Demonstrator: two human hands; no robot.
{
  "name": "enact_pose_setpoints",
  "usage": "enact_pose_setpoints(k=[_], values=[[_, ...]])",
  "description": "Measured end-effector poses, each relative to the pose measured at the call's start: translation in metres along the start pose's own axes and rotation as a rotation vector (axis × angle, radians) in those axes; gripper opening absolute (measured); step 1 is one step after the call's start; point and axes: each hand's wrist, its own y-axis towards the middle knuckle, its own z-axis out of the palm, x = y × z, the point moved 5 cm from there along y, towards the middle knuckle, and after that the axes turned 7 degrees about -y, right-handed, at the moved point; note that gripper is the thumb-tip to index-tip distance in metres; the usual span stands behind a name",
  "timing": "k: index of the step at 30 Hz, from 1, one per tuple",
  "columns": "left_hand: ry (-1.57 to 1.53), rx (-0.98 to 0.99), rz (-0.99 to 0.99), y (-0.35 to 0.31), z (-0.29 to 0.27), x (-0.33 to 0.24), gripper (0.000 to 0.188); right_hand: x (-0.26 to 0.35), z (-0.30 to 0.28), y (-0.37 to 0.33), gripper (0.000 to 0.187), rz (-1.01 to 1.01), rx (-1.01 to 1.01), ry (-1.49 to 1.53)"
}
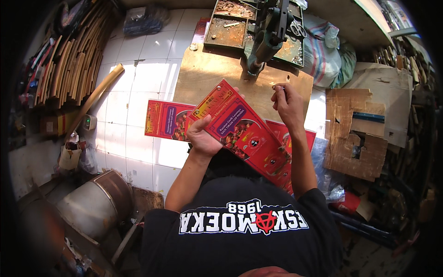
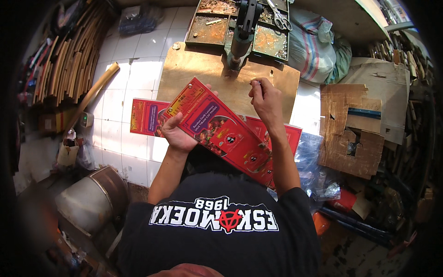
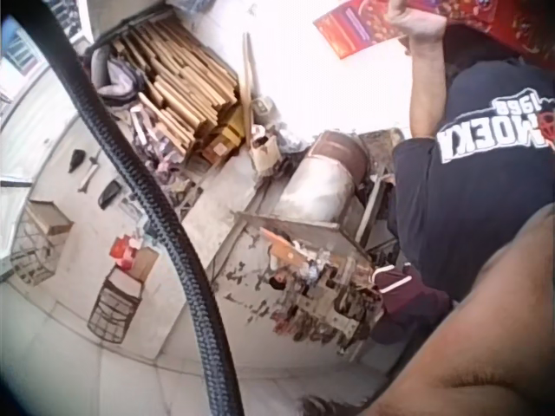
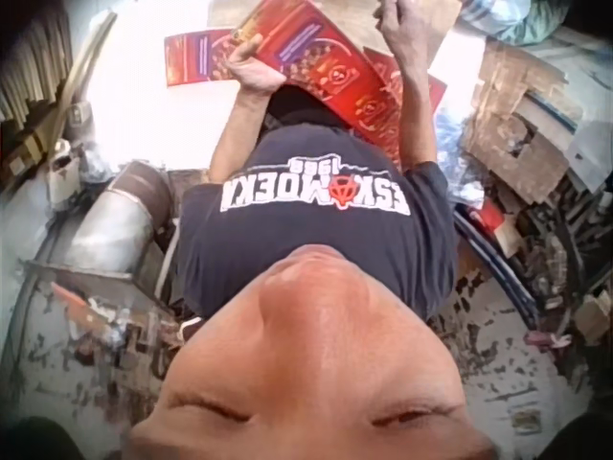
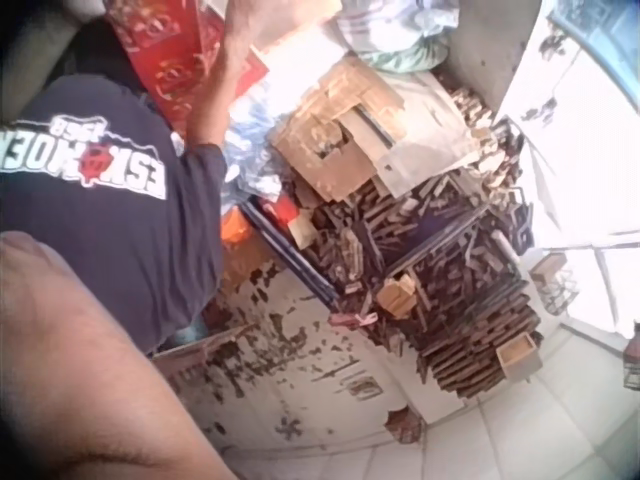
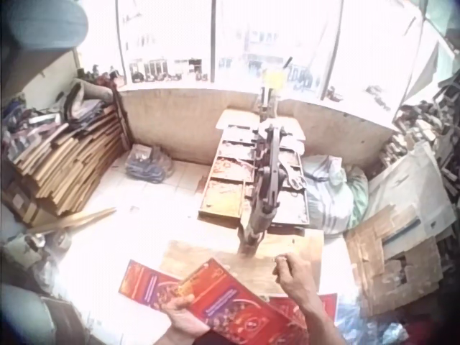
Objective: The person trims the edges of a stack of printed paper boards using scissors and a manual press machine, then aligns the stack and checks the corners.
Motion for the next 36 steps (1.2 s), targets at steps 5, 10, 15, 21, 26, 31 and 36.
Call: enact_pose_setpoints(k=[5, 10, 15, 21, 26, 31, 36], values=[[0.080, -0.035, 0.007, -0.004, 0.003, 0.009, 0.078, 0.029, 0.007, -0.041, 0.018, 0.036, 0.022, 0.205], [0.040, -0.151, -0.074, 0.007, -0.036, 0.004, 0.063, 0.025, 0.018, -0.043, 0.020, 0.088, 0.063, 0.340], [0.159, -0.123, -0.202, 0.017, -0.050, 0.000, 0.053, 0.034, 0.040, -0.052, 0.024, 0.083, 0.162, 0.544], [0.382, 0.123, -0.404, 0.012, -0.057, -0.034, 0.077, 0.024, 0.043, -0.057, 0.016, 0.060, 0.148, 0.600], [0.585, 0.172, -0.580, 0.018, -0.024, -0.056, 0.104, 0.034, 0.046, -0.068, 0.013, -0.026, 0.220, 0.621], [0.820, 0.146, -0.777, 0.041, -0.013, -0.041, 0.066, 0.036, 0.043, -0.080, 0.012, 0.016, 0.159, 0.580], [0.720, 0.055, -0.794, 0.044, -0.025, -0.017, 0.059, 0.023, 0.046, -0.078, 0.014, 0.139, 0.092, 0.585]])
